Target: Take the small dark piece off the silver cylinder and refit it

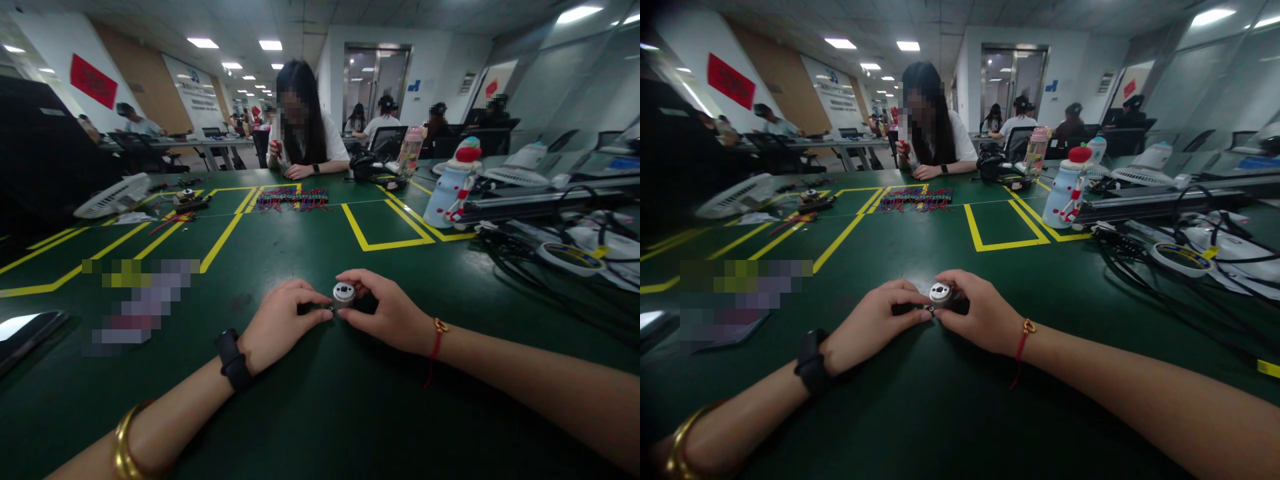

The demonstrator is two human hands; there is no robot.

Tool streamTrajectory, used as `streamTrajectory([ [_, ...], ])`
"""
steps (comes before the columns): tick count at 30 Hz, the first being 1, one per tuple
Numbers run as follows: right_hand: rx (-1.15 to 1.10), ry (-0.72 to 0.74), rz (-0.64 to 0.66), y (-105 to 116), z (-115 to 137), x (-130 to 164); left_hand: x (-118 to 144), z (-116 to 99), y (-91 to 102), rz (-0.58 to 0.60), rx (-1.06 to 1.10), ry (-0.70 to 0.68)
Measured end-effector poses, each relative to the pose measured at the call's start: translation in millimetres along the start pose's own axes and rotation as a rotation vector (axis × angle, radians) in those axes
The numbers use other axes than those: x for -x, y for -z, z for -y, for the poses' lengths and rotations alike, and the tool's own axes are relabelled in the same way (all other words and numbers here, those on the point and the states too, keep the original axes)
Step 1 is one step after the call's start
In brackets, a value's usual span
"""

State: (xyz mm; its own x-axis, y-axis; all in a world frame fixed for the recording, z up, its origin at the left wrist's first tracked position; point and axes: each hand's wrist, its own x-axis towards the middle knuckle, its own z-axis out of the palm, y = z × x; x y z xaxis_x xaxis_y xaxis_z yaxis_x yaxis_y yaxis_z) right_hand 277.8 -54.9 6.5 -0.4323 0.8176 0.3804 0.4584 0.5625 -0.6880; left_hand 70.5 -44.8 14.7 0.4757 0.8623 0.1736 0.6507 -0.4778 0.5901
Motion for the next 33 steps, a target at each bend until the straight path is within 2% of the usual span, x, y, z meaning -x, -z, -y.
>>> streamTrajectory([
  [2, 0.068, -0.031, -0.052, 10.1, -4.8, -3.2, 1.8, 3.1, 9.4, -0.033, 0.043, 0.051],
  [4, 0.205, -0.140, -0.138, 32.1, -17.1, -8.7, 3.5, 11.0, 19.9, -0.110, 0.055, 0.144],
  [6, 0.418, -0.300, -0.214, 65.9, -37.3, -14.2, 3.9, 22.8, 28.5, -0.186, 0.054, 0.243],
  [9, 0.798, -0.559, -0.254, 128.0, -76.3, -17.2, 1.7, 40.0, 34.5, -0.275, 0.084, 0.352],
  [11, 0.918, -0.706, -0.246, 166.8, -101.5, -14.4, -0.4, 46.8, 34.7, -0.325, 0.111, 0.398],
  [13, 0.911, -0.823, -0.188, 195.8, -120.4, -9.5, -1.9, 49.4, 33.5, -0.352, 0.130, 0.416],
  [16, 0.871, -0.947, -0.076, 212.0, -128.0, -4.4, -2.5, 49.3, 31.6, -0.359, 0.153, 0.407],
  [17, 0.909, -0.948, -0.088, 208.9, -123.8, -4.4, -2.5, 49.3, 31.1, -0.361, 0.157, 0.408],
  [19, 1.054, -0.853, -0.200, 189.7, -105.9, -7.2, -2.5, 49.8, 30.2, -0.371, 0.164, 0.422],
  [21, 1.140, -0.631, -0.288, 155.3, -78.9, -12.1, -2.8, 50.7, 29.2, -0.386, 0.163, 0.434],
  [22, 1.118, -0.500, -0.273, 134.0, -63.9, -14.2, -2.9, 51.2, 28.7, -0.394, 0.161, 0.434],
  [25, 0.751, 0.040, -0.003, 66.0, -22.6, -15.4, -3.1, 52.4, 27.5, -0.397, 0.164, 0.416],
  [27, 0.596, 0.254, 0.182, 29.3, -4.3, -12.1, -2.8, 53.1, 27.1, -0.396, 0.174, 0.406],
  [29, 0.534, 0.324, 0.302, 8.7, 3.5, -8.6, -2.4, 53.9, 26.9, -0.403, 0.171, 0.407],
  [30, 0.518, 0.320, 0.329, 5.3, 3.6, -7.7, -2.2, 54.4, 26.9, -0.404, 0.167, 0.406],
  [33, 0.496, 0.218, 0.289, 20.2, -7.9, -10.2, -1.9, 55.4, 27.3, -0.389, 0.162, 0.398],
])
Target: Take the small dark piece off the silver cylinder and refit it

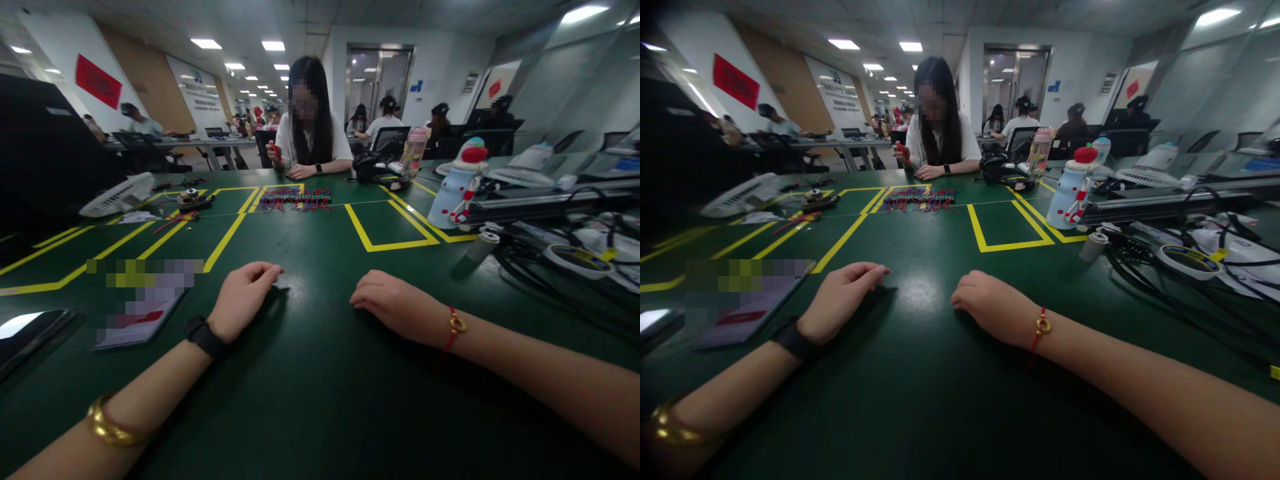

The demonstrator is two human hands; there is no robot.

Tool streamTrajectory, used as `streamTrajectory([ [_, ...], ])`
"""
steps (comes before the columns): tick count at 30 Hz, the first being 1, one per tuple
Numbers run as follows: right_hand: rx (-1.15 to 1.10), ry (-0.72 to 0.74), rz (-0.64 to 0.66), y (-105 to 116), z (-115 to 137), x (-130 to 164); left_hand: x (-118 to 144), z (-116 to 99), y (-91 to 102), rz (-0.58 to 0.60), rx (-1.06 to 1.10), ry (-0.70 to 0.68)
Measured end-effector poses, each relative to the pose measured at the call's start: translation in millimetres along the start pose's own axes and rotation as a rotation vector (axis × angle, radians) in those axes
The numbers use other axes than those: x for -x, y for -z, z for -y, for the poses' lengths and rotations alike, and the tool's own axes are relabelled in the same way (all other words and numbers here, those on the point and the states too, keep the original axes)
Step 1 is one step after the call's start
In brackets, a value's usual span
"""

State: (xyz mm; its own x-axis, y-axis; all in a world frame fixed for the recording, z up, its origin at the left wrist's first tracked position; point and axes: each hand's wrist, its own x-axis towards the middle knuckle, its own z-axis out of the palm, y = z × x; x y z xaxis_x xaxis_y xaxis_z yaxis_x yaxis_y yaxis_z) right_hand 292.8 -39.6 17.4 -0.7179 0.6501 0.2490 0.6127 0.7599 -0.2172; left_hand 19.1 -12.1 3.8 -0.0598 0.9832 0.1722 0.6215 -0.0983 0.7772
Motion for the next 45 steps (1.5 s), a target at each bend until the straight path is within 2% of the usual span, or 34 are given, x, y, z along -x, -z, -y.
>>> streamTrajectory([
  [2, 0.017, -0.132, -0.100, 15.2, -23.4, 5.2, -0.2, 0.2, 0.2, 0.010, 0.003, -0.002],
  [8, 0.078, -0.598, -0.526, 73.8, -98.2, 31.0, -0.7, -0.5, -0.1, 0.002, 0.018, -0.004],
  [12, 0.150, -0.840, -0.664, 106.1, -130.2, 54.1, -0.2, -1.6, 0.1, 0.001, 0.005, -0.001],
  [14, 0.229, -0.923, -0.640, 118.7, -140.1, 65.9, 0.3, -2.1, 0.2, 0.008, 0.007, 0.001],
  [18, 0.325, -1.037, -0.401, 135.9, -154.0, 85.4, 1.3, -2.7, 0.5, 0.015, 0.008, -0.007],
  [22, 0.285, -1.117, -0.180, 141.5, -165.4, 93.7, 1.3, -3.2, 0.6, 0.010, -0.008, -0.003],
  [25, 0.272, -1.128, -0.074, 140.2, -170.1, 94.0, 0.9, -3.0, 0.4, 0.008, -0.008, -0.007],
  [34, 0.272, -1.145, -0.032, 142.7, -173.0, 98.0, 1.4, -3.2, 0.4, 0.012, 0.003, -0.018],
  [39, 0.252, -1.133, 0.034, 143.2, -177.3, 99.1, 1.6, -4.1, 0.9, 0.007, -0.004, -0.009],
  [45, 0.221, -1.132, 0.022, 140.5, -174.6, 97.1, 1.9, -5.0, 0.8, 0.015, -0.025, 0.001],
])
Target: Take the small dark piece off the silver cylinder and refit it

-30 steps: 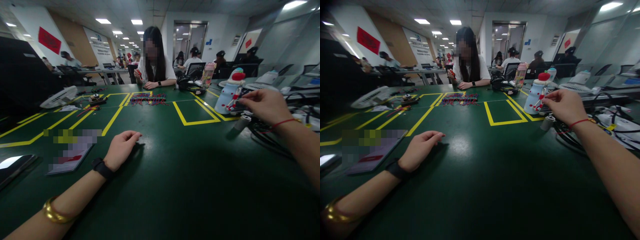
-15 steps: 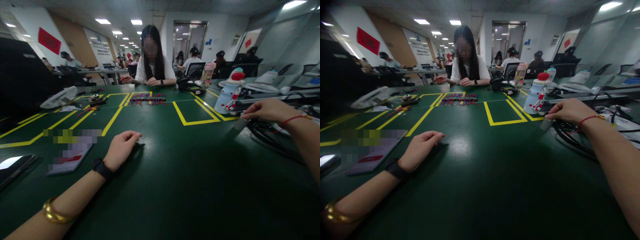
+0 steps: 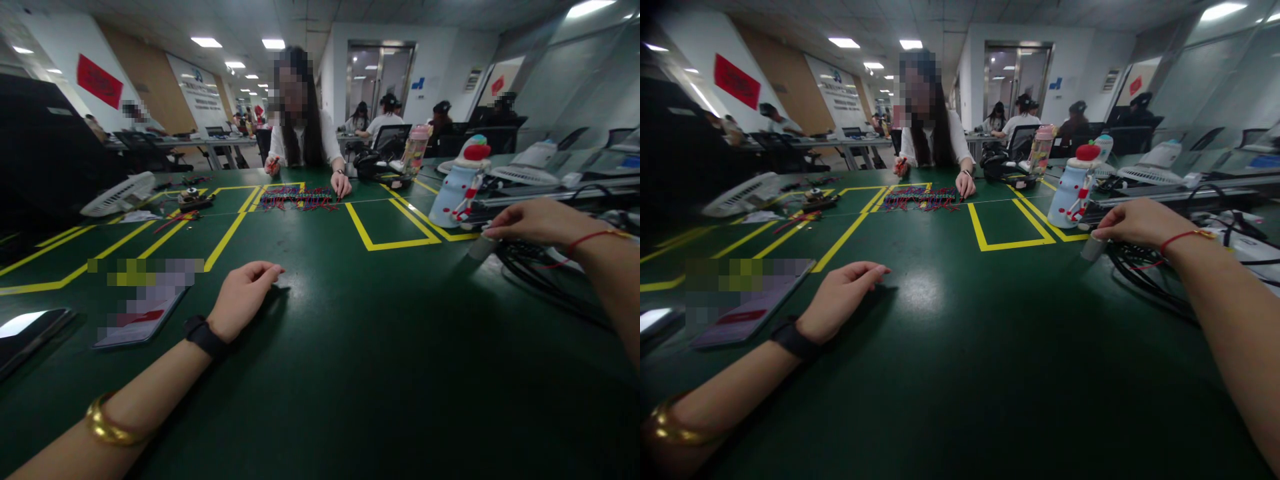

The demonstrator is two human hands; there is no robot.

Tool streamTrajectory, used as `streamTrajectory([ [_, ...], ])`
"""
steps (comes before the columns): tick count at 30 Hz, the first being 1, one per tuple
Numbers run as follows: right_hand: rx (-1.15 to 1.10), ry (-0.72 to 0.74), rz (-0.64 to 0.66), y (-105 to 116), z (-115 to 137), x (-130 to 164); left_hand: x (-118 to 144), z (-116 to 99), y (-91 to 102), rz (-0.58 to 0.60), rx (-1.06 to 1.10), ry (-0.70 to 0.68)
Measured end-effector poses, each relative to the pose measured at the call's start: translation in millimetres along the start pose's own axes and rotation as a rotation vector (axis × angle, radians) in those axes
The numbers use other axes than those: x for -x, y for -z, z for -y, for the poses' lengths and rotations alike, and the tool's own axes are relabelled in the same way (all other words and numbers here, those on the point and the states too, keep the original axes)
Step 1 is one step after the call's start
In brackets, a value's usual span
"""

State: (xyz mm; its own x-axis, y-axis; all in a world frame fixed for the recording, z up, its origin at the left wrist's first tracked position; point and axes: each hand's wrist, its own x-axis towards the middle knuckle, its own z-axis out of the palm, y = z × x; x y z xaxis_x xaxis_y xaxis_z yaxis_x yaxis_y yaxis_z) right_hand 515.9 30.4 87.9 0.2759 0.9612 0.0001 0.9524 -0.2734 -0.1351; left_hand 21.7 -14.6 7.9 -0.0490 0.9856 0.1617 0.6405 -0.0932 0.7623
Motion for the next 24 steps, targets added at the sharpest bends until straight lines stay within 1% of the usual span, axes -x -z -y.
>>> streamTrajectory([
  [2, -0.011, 0.007, 0.006, 0.4, 1.1, 0.7, 0.0, -0.2, -0.2, -0.006, -0.002, 0.004],
  [9, 0.000, -0.044, 0.026, 3.6, 4.1, 3.8, -0.2, 0.8, -0.1, -0.001, 0.028, -0.003],
  [18, -0.081, 0.014, 0.039, 1.2, -5.1, -2.7, -0.3, 0.0, -0.8, 0.007, 0.021, 0.003],
  [20, -0.078, 0.011, 0.060, -0.6, -6.5, -3.6, -0.5, 0.4, -0.7, 0.005, 0.021, -0.004],
  [24, -0.056, -0.046, 0.148, -7.8, -5.1, -3.1, -0.8, 1.0, -0.4, -0.005, 0.025, -0.012],
])
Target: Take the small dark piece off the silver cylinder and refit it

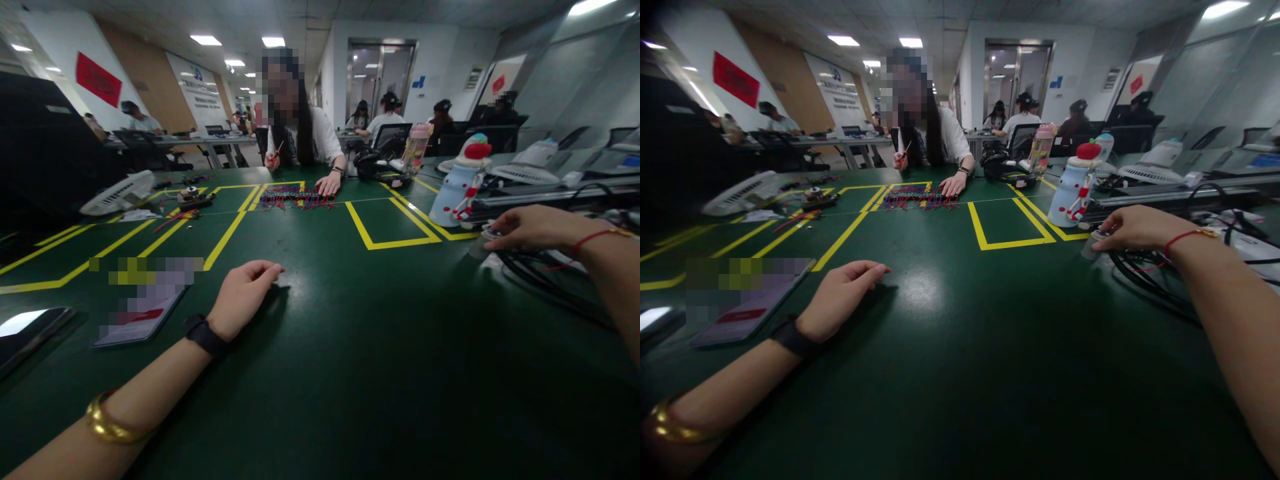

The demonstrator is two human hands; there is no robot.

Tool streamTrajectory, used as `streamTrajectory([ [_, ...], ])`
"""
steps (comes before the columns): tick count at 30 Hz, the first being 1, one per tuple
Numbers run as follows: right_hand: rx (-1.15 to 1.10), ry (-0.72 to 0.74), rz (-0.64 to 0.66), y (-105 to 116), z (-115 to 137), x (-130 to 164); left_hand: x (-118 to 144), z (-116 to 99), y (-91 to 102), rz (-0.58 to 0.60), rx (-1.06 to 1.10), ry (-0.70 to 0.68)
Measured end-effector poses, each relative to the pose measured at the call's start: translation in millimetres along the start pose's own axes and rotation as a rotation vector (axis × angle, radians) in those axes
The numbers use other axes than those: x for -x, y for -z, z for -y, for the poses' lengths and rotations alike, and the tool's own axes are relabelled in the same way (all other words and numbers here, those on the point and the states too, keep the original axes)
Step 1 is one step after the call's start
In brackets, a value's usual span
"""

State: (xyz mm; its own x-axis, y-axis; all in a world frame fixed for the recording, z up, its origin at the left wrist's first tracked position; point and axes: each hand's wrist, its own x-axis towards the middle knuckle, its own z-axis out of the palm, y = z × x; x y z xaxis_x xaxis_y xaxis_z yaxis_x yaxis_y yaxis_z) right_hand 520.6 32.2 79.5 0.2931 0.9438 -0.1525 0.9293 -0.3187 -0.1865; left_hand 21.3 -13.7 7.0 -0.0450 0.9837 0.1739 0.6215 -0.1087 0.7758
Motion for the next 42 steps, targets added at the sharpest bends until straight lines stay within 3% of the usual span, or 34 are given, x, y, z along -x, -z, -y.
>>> streamTrajectory([
  [3, 0.046, -0.015, 0.007, -3.8, 2.1, -0.7, -0.1, -0.1, -0.2, 0.000, 0.005, 0.000],
  [7, 0.096, 0.088, -0.054, -3.2, 8.7, -1.0, -0.6, 1.1, -1.0, -0.004, 0.007, 0.000],
  [11, -0.181, 0.296, -0.163, -10.3, 39.5, 13.8, -1.7, 3.7, -2.0, -0.021, 0.000, -0.011],
  [14, -0.468, 0.506, -0.151, -31.2, 84.9, 45.4, -2.0, 4.2, -2.2, -0.018, -0.005, -0.014],
  [18, -0.735, 0.783, 0.026, -76.3, 148.8, 102.1, -1.8, 3.1, -1.6, -0.002, -0.015, -0.004],
  [23, -0.751, 1.003, 0.043, -119.3, 186.6, 144.9, -3.7, 6.8, -1.1, 0.008, -0.029, -0.013],
  [27, -0.774, 0.985, 0.058, -132.2, 187.5, 148.8, 1.1, -2.7, -2.1, 0.044, -0.009, -0.082],
  [32, -0.876, 0.942, 0.142, -139.6, 185.6, 144.1, 25.3, -48.9, -13.0, 0.225, 0.025, -0.373],
  [35, -0.888, 0.961, 0.149, -140.3, 187.0, 144.0, 36.0, -70.2, -20.0, 0.288, 0.008, -0.430],
  [38, -0.848, 0.950, 0.095, -138.7, 187.3, 145.2, 36.3, -72.9, -20.0, 0.223, 0.030, -0.392],
  [42, -0.746, 0.863, -0.052, -136.4, 184.6, 145.1, 31.3, -56.7, -16.0, 0.168, 0.006, -0.333],
])
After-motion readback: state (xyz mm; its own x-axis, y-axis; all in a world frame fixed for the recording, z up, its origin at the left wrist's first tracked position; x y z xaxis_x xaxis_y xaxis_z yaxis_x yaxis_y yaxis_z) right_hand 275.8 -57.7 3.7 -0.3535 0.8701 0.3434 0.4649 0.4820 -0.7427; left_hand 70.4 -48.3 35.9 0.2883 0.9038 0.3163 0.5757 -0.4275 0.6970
